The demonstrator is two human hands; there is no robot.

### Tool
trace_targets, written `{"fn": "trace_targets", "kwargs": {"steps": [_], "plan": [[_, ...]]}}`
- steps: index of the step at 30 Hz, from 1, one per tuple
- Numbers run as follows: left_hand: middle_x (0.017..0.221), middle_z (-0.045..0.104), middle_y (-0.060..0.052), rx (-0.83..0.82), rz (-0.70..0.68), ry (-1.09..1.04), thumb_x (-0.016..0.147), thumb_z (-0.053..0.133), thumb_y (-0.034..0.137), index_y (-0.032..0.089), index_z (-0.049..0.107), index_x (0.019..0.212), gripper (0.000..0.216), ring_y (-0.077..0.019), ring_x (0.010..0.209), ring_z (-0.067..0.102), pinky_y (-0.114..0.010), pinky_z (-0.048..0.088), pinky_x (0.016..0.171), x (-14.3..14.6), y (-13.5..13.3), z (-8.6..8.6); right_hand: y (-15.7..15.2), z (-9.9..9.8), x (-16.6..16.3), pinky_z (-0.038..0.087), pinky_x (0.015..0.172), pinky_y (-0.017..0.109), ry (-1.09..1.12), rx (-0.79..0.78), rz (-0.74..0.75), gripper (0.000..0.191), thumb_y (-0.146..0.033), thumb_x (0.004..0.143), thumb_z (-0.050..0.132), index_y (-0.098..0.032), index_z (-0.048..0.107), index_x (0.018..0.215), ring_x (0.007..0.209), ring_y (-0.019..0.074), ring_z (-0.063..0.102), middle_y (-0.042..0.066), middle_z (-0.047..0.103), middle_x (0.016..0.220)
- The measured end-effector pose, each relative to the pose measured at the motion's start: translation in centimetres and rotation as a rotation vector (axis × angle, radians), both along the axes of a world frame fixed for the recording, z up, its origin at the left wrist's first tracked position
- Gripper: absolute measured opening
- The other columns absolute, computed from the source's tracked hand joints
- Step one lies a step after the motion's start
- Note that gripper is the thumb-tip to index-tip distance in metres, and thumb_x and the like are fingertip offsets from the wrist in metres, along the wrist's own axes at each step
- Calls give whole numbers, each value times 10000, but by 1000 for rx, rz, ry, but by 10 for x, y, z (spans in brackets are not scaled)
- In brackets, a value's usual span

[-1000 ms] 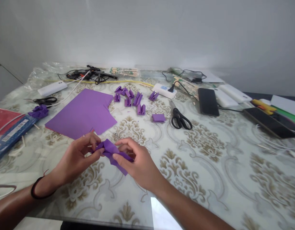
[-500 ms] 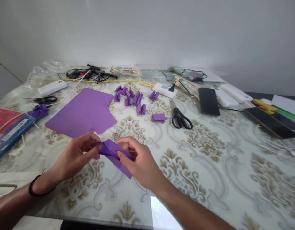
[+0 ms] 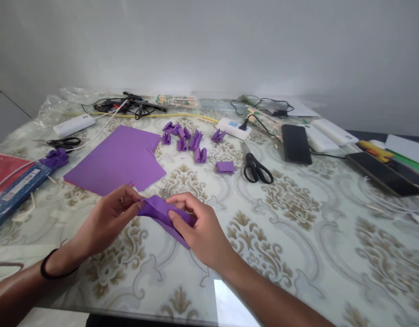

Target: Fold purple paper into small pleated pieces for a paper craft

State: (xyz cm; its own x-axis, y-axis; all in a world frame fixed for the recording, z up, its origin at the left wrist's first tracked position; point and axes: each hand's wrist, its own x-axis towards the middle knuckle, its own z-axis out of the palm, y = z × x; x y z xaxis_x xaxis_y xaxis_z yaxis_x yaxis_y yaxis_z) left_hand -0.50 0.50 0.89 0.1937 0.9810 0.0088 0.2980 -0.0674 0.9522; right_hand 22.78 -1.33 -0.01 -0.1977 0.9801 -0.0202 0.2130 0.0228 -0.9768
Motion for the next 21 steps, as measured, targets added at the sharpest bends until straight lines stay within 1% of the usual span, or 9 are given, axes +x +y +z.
{"fn": "trace_targets", "kwargs": {"steps": [2,5,8,10,11,14,18,20,21], "plan": [[791,668,17,-30,20,-38,969,698,291,210,615,900,135,-145,728,629,-240,444,639,0,0,-3,0,-1,0,460,673,309,9,-1,-8,141,-326,988,671,-287,725,1112,760,188,639,-2,636,872],[839,693,4,-81,37,-109,928,757,312,206,630,915,165,-158,755,653,-244,463,658,-2,1,-4,0,-1,1,464,667,303,10,10,-20,141,-336,991,679,-284,728,1112,769,191,649,4,651,879],[844,694,-9,-126,-35,-97,952,731,386,193,693,945,197,-168,757,637,-255,460,659,-2,4,-4,-1,-1,0,480,683,303,-4,48,-28,147,-338,982,696,-282,737,1111,765,190,660,5,672,882],[797,665,-8,-122,-87,-45,990,666,423,180,722,908,262,-164,729,593,-263,440,652,-2,5,-3,-2,0,-1,495,715,304,-16,74,-22,146,-321,973,702,-284,741,1109,781,188,677,-1,683,890],[763,643,-4,-113,-87,-21,996,647,429,175,725,873,293,-159,707,566,-265,427,642,-2,5,-3,-2,0,-1,501,730,303,-20,84,-18,144,-312,970,702,-286,742,1107,794,186,686,-4,688,894],[700,605,5,-119,-1,8,965,663,434,173,719,796,316,-149,655,511,-264,394,603,-1,5,-2,-2,0,-1,502,725,292,-23,101,-19,134,-307,969,703,-288,746,1094,786,176,687,-11,686,886],[708,631,4,-157,104,-37,912,724,445,181,703,777,298,-145,649,518,-260,393,592,0,5,-1,-2,-1,-1,496,687,284,-9,95,-32,132,-311,966,712,-285,751,1089,756,168,679,-12,678,870],[710,632,11,-144,130,-72,909,738,443,187,676,781,292,-140,653,519,-255,399,599,0,4,-2,-2,-2,-2,501,686,283,0,90,-36,136,-307,963,719,-287,755,1092,771,169,688,-7,691,885],[722,636,14,-144,121,-94,911,744,440,190,669,800,283,-139,662,527,-253,405,608,0,4,-3,-2,-2,-2,506,690,283,3,87,-36,141,-305,960,722,-289,757,1096,784,171,694,-4,702,899]]}}
